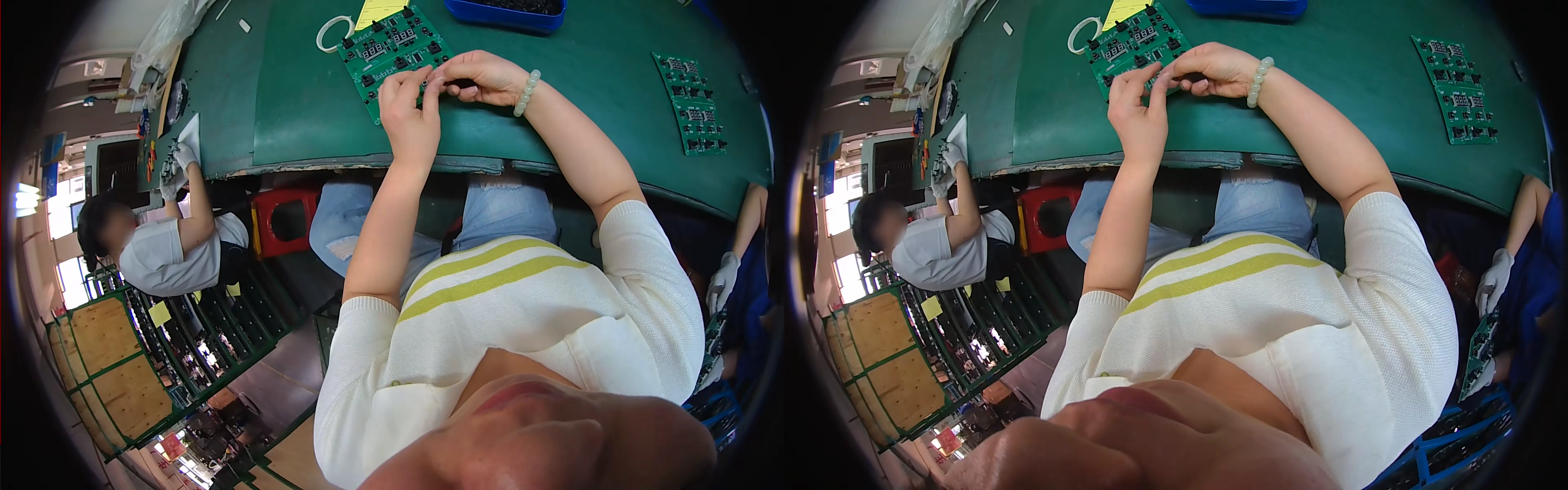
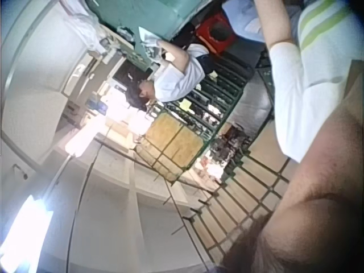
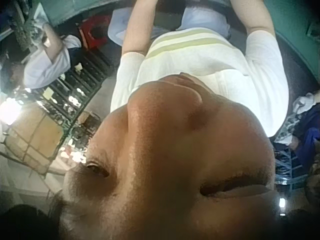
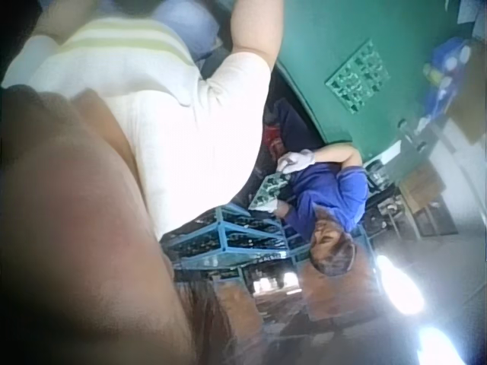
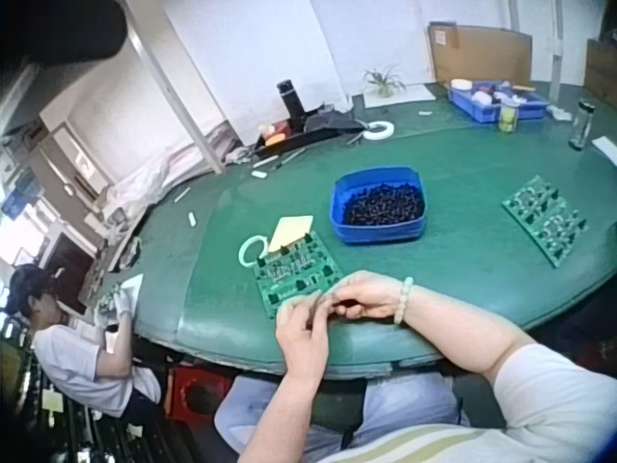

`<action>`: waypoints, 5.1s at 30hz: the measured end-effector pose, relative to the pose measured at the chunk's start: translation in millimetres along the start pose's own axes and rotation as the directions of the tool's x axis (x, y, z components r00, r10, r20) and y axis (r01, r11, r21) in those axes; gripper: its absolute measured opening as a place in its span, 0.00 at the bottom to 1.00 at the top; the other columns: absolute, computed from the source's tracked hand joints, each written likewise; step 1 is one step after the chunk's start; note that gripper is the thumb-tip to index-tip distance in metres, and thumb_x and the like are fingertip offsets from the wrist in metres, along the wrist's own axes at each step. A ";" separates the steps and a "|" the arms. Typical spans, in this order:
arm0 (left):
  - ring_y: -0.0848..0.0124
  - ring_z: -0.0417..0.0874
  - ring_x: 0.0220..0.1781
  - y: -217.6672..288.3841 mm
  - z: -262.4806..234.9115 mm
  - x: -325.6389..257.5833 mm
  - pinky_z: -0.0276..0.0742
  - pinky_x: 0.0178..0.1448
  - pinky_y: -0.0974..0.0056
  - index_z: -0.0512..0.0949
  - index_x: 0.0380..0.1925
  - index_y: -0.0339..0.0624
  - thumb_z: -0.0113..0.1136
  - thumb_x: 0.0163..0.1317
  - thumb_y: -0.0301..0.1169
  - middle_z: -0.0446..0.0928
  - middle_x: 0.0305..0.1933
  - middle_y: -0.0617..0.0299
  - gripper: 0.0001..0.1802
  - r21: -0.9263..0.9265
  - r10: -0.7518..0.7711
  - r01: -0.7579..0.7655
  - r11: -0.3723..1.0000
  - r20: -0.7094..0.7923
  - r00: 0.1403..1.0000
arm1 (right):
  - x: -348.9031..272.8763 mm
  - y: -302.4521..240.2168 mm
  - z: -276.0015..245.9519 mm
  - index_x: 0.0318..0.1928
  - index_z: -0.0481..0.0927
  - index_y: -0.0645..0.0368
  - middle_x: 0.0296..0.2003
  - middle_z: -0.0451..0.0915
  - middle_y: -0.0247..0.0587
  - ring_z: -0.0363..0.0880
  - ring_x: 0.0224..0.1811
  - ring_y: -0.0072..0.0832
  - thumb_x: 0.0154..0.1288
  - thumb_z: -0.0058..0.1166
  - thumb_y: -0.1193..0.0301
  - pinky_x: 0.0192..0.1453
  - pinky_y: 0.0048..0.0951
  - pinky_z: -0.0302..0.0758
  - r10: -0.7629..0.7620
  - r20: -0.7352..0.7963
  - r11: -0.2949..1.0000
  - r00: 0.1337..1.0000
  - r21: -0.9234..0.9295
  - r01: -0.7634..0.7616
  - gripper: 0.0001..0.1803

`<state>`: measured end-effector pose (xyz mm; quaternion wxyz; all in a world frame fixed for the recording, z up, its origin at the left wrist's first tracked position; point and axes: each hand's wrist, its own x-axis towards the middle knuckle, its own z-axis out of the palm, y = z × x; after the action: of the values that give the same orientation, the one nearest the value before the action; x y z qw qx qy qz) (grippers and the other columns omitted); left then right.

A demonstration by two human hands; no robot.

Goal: The person assembles electronic circuit boards by hand, inserting small black components into the green PCBs. They pick components from a blue bin and place them into the board, occasionally adjusting the board's position on the green workbench.

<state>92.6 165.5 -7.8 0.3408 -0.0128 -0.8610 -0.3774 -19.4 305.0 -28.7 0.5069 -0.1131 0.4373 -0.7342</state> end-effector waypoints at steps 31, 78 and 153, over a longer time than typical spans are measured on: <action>0.58 0.78 0.32 -26.3 -0.2 -2.4 0.75 0.39 0.59 0.82 0.31 0.40 0.65 0.54 0.24 0.81 0.29 0.57 0.04 0.247 0.177 -0.205 0.947 0.131 0.976 | 0.6 -9.4 -5.4 0.44 0.77 0.66 0.34 0.80 0.37 0.76 0.29 0.13 0.69 0.55 0.71 0.25 0.08 0.71 -0.096 -0.145 0.989 0.985 0.098 0.111 0.10; 0.61 0.74 0.37 -4.9 13.3 -58.5 0.71 0.40 0.60 0.82 0.30 0.40 0.71 0.47 0.27 0.73 0.32 0.59 0.10 0.023 0.221 -0.236 0.971 0.267 0.938 | 10.8 14.4 -4.6 0.30 0.83 0.55 0.26 0.78 0.35 0.77 0.28 0.31 0.52 0.67 0.60 0.33 0.33 0.72 -0.596 0.203 0.075 0.777 -0.949 0.306 0.13; 0.58 0.74 0.40 -36.9 15.4 -15.6 0.71 0.45 0.58 0.80 0.32 0.39 0.67 0.52 0.23 0.75 0.38 0.58 0.07 0.301 0.275 -0.274 0.914 0.039 0.961 | 2.1 -25.9 -37.0 0.23 0.63 0.50 0.18 0.57 0.24 0.55 0.17 0.15 0.70 0.53 0.69 0.15 0.16 0.51 -0.441 -0.193 0.672 0.877 0.577 0.465 0.17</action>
<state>85.3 153.0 -48.3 0.3899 -0.0801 -0.8976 -0.1893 -59.6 325.4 -31.6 0.3095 -0.0354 0.1458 -0.9390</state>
